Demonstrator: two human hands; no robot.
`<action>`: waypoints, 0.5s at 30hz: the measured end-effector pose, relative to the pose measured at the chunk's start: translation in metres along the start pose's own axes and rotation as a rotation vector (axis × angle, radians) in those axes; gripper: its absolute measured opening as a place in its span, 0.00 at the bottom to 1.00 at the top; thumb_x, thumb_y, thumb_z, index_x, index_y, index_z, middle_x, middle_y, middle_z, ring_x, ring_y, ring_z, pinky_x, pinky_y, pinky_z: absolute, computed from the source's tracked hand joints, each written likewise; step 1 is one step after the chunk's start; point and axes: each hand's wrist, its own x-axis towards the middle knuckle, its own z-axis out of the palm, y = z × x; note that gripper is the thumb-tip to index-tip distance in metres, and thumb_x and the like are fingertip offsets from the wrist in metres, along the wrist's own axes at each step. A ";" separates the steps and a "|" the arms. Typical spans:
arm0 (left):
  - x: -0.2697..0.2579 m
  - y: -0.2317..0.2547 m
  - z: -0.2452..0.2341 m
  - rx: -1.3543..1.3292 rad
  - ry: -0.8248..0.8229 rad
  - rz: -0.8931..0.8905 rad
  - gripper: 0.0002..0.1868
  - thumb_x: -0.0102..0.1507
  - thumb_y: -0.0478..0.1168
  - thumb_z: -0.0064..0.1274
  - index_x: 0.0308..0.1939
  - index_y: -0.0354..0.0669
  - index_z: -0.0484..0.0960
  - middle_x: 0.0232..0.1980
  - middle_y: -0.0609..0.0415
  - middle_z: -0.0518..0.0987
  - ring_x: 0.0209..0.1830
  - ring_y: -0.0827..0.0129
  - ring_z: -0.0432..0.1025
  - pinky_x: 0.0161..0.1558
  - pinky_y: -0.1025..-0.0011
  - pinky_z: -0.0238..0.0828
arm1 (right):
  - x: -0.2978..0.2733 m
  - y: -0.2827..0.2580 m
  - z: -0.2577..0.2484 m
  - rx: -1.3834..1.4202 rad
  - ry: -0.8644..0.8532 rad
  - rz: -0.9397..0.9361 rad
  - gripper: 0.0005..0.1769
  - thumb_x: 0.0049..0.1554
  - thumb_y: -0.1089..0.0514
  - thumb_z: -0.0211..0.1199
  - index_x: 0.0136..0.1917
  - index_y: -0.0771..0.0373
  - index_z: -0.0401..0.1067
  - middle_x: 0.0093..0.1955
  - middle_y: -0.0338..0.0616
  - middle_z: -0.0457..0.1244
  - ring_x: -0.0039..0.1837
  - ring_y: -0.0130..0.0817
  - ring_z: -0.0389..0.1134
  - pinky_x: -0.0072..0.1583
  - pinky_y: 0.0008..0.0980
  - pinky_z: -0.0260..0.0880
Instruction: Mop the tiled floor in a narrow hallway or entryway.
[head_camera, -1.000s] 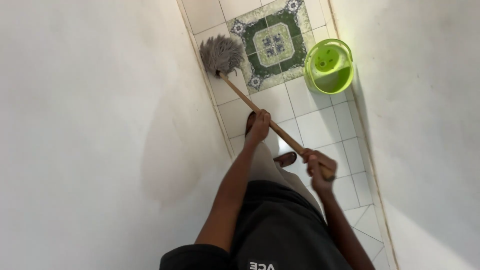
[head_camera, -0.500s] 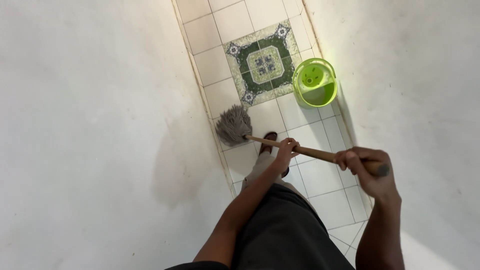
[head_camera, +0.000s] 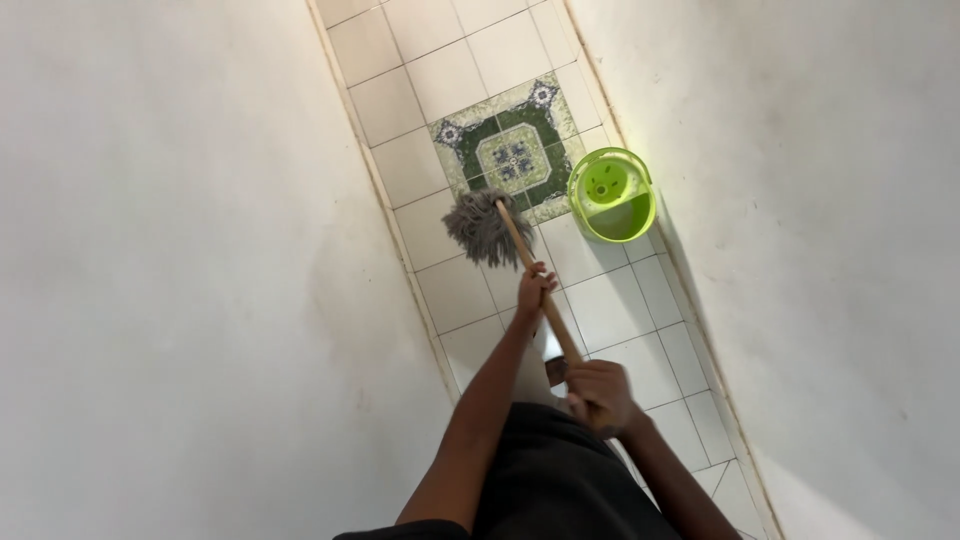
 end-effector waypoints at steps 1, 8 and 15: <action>0.010 0.001 -0.007 0.005 -0.006 -0.006 0.14 0.59 0.28 0.44 0.48 0.41 0.69 0.59 0.49 0.64 0.56 0.60 0.70 0.59 0.62 0.74 | 0.001 0.012 0.010 -0.005 0.007 0.005 0.22 0.63 0.54 0.54 0.27 0.57 0.61 0.30 0.40 0.64 0.31 0.33 0.65 0.35 0.33 0.66; 0.008 0.045 0.017 0.384 -0.081 0.107 0.10 0.63 0.35 0.48 0.48 0.42 0.72 0.64 0.54 0.63 0.51 0.71 0.65 0.56 0.71 0.65 | 0.033 0.087 0.040 -0.153 -0.071 0.098 0.12 0.59 0.54 0.56 0.35 0.58 0.68 0.33 0.42 0.62 0.34 0.41 0.64 0.38 0.39 0.68; -0.013 0.017 0.016 0.437 -0.398 0.038 0.09 0.72 0.38 0.44 0.56 0.45 0.74 0.60 0.48 0.67 0.45 0.65 0.63 0.51 0.70 0.62 | 0.025 0.085 0.019 0.131 0.068 0.421 0.06 0.58 0.64 0.66 0.42 0.68 0.71 0.41 0.49 0.66 0.45 0.41 0.68 0.48 0.36 0.70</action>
